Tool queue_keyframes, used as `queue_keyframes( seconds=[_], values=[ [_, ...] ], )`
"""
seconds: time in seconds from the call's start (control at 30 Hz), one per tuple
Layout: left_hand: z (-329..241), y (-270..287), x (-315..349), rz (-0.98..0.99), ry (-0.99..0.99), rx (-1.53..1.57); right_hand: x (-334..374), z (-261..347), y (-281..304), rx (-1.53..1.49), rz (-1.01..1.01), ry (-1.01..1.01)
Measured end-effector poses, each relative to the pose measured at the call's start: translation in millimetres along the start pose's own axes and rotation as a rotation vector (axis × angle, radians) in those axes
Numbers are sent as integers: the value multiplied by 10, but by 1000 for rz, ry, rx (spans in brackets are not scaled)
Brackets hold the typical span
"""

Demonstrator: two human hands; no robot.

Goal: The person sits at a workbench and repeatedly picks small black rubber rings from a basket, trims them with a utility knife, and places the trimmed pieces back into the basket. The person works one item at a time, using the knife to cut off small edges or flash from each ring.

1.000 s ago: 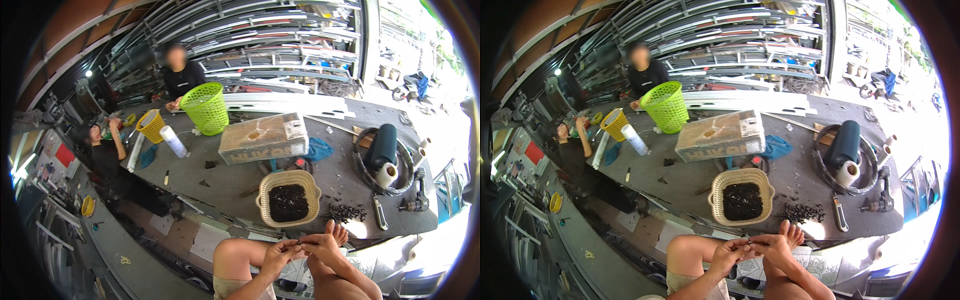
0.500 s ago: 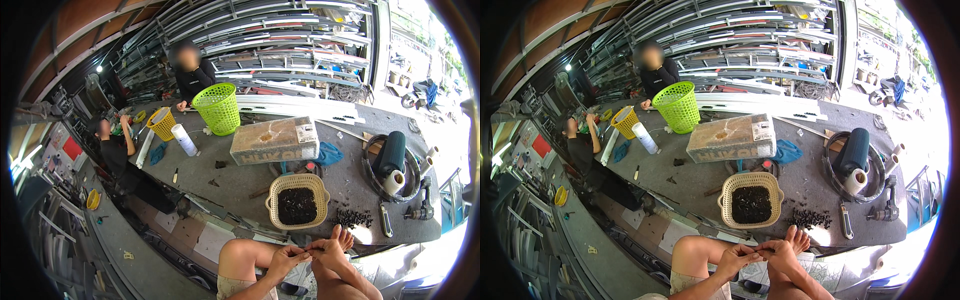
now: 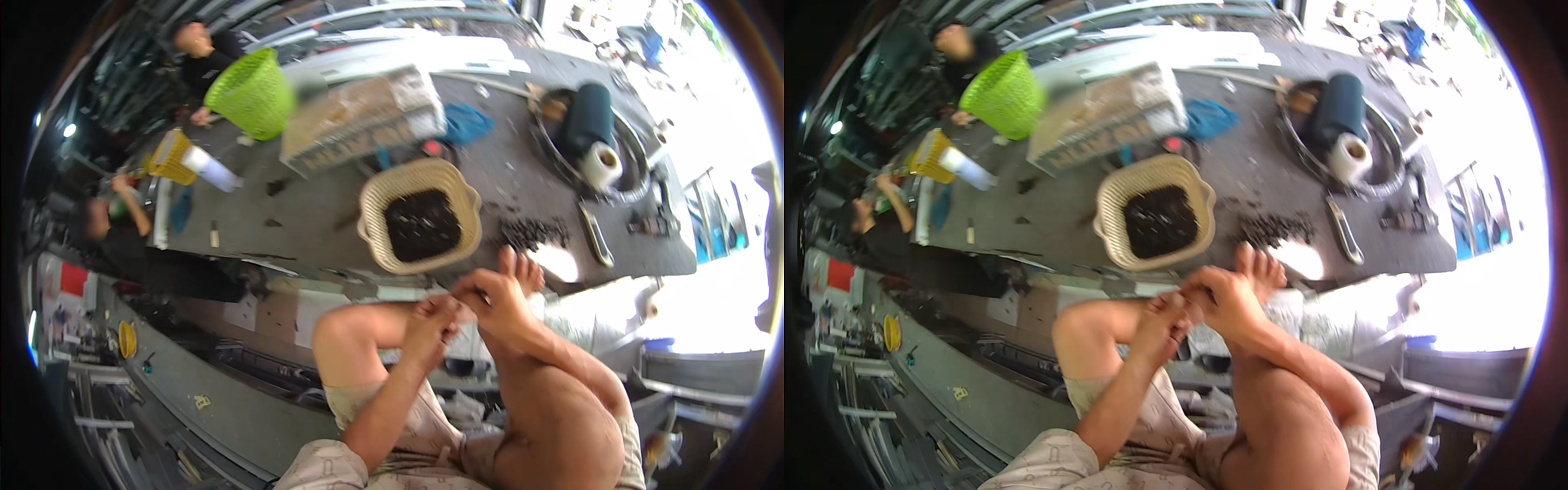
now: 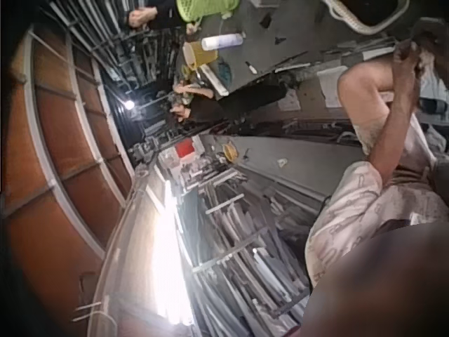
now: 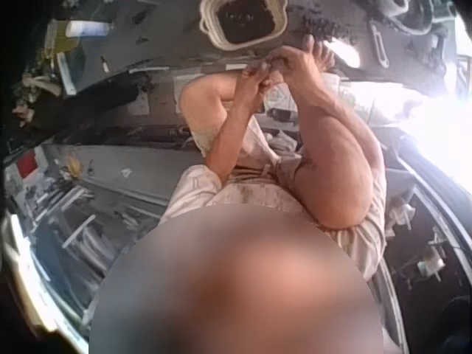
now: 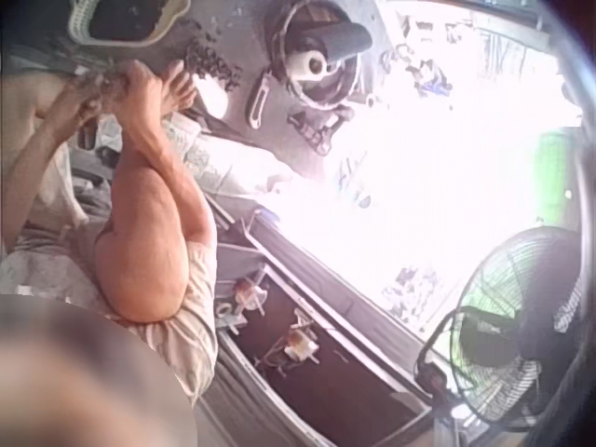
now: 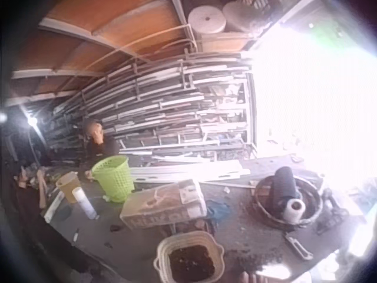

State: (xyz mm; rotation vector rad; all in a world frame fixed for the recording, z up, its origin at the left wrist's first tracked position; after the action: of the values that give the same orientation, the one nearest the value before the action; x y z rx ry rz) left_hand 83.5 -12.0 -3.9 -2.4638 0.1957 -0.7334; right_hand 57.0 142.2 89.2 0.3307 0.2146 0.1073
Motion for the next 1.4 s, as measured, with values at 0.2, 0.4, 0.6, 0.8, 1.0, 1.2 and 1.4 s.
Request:
queue_keyframes(
  seconds=[0.2,0.4,0.6,0.8,1.0,1.2,1.4],
  values=[
    [3,-89,-17,-13,158,275,-8,-73,51,-97,7,-14],
    [65,-91,-108,39,128,358,-14,-182,131,50,2,-50],
    [182,152,30,60,173,178,-383,-610,759,325,-299,-128],
    [406,492,199,-74,270,48,-1050,-440,758,394,-239,-51],
    [558,544,280,46,338,68,-1391,-115,-259,744,245,103],
    [555,492,295,67,347,43,-1507,-442,-664,1047,284,75],
    [469,479,345,117,320,52,-1493,-436,-504,897,261,74]
  ],
)
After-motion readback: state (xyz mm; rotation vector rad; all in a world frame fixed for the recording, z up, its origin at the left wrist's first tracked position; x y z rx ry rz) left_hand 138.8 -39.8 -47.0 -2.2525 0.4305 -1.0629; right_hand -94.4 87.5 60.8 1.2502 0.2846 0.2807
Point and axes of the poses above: each hand's wrist, its own x-axis away from the middle knuckle, its own y-axis out of the back of the hand, z = x × y, the point moved 5 cm from there along -x, towards the middle knuckle, and after that the axes turned 11 degrees about -x, right-handed, at the moved point
